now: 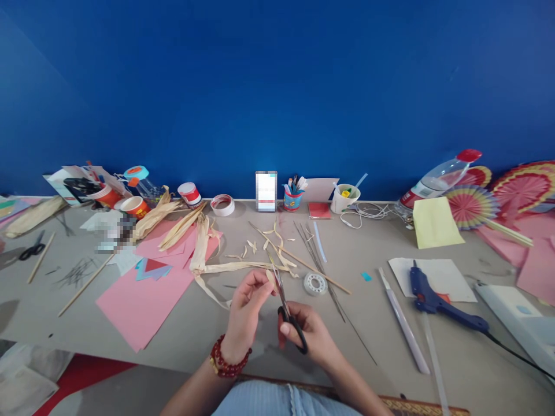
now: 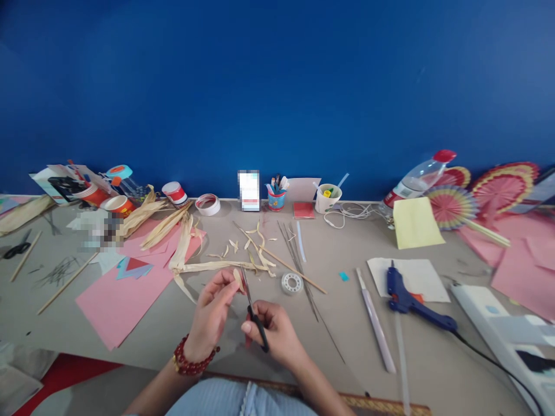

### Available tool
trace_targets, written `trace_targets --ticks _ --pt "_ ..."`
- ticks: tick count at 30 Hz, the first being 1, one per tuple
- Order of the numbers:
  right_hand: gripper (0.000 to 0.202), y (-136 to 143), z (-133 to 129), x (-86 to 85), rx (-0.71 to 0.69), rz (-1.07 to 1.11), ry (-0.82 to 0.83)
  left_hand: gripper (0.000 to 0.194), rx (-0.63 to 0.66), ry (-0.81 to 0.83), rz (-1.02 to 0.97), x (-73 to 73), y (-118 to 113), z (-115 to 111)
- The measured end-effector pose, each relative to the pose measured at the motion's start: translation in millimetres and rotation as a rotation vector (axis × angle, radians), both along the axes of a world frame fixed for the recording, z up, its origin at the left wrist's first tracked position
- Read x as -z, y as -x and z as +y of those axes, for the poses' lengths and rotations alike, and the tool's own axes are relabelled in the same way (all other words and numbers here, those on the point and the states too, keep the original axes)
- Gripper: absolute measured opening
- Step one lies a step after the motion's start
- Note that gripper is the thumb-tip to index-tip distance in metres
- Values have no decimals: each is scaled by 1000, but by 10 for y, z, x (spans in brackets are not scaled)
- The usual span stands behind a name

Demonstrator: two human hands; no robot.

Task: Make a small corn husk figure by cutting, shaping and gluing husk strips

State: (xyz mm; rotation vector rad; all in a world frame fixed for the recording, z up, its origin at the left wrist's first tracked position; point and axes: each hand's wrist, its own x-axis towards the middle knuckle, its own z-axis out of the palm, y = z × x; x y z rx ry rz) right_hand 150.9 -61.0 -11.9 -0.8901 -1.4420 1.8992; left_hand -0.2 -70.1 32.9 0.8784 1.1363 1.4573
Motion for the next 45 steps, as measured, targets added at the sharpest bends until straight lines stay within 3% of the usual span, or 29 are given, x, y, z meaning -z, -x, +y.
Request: trace_targets --ticks 10,21,30,45 --pt "58 -37 22 -45 6 -46 -13 18 33 -47 81 -61 5 19" --pt "56 -70 41 -112 -38 -15 25 14 167 -99 217 -112 85 22" --pt "55 -45 34 -134 -37 -6 21 13 189 -75 284 -35 91 11" --pt "57 -14 16 -36 -37 41 46 12 191 -81 223 -2 69 38"
